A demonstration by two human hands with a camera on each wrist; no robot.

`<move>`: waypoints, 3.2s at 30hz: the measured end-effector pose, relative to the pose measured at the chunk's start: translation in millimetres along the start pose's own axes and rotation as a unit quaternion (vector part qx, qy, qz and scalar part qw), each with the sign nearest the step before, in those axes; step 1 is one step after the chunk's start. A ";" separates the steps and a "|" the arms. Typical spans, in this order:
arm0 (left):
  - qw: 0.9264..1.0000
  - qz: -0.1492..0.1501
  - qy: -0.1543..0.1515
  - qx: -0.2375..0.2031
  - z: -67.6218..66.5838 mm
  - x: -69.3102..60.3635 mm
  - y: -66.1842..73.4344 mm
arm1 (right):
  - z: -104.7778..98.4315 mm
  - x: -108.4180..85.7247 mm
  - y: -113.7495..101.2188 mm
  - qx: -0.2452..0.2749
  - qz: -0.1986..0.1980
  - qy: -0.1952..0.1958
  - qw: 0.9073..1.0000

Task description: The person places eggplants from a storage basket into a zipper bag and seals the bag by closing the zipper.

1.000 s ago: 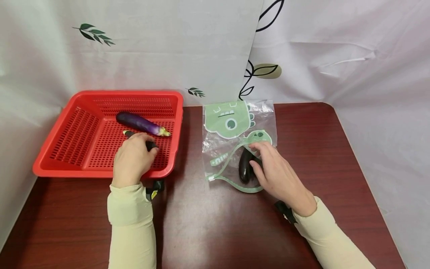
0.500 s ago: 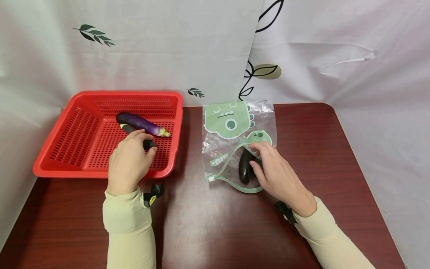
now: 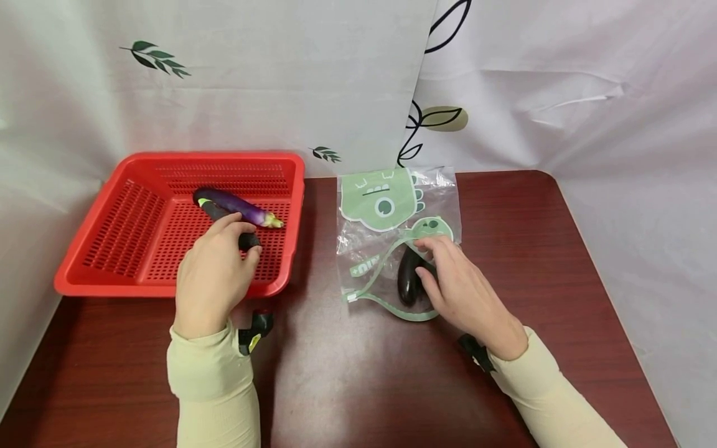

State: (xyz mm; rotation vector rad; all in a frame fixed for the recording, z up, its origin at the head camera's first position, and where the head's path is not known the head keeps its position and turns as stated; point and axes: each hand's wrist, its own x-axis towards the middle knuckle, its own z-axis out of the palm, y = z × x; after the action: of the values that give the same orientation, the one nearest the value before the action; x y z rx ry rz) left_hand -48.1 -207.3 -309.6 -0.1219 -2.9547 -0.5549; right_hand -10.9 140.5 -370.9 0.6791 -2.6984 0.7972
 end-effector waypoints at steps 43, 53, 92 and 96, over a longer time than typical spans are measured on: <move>0.988 0.148 0.021 -0.049 -21.2 -27.8 27.3 | 0.8 0.0 0.4 0.002 0.000 0.003 1.000; 0.982 0.174 0.029 -0.069 -21.0 -32.2 36.4 | 1.3 0.1 0.6 0.000 0.000 0.006 1.000; 0.955 0.280 -0.017 -0.094 -16.3 -48.8 61.6 | 2.0 1.1 1.1 -0.005 -0.010 0.010 1.000; 0.952 0.288 -0.031 -0.093 -16.3 -49.8 63.4 | 2.3 0.8 0.7 -0.004 -0.008 0.009 1.000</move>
State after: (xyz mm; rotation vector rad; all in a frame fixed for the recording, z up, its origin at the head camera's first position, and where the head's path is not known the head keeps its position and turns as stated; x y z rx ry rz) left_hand 9.5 -157.1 -279.3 -0.9946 -2.7077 -0.7351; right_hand -12.2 139.4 -372.9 0.6874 -2.6763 0.7844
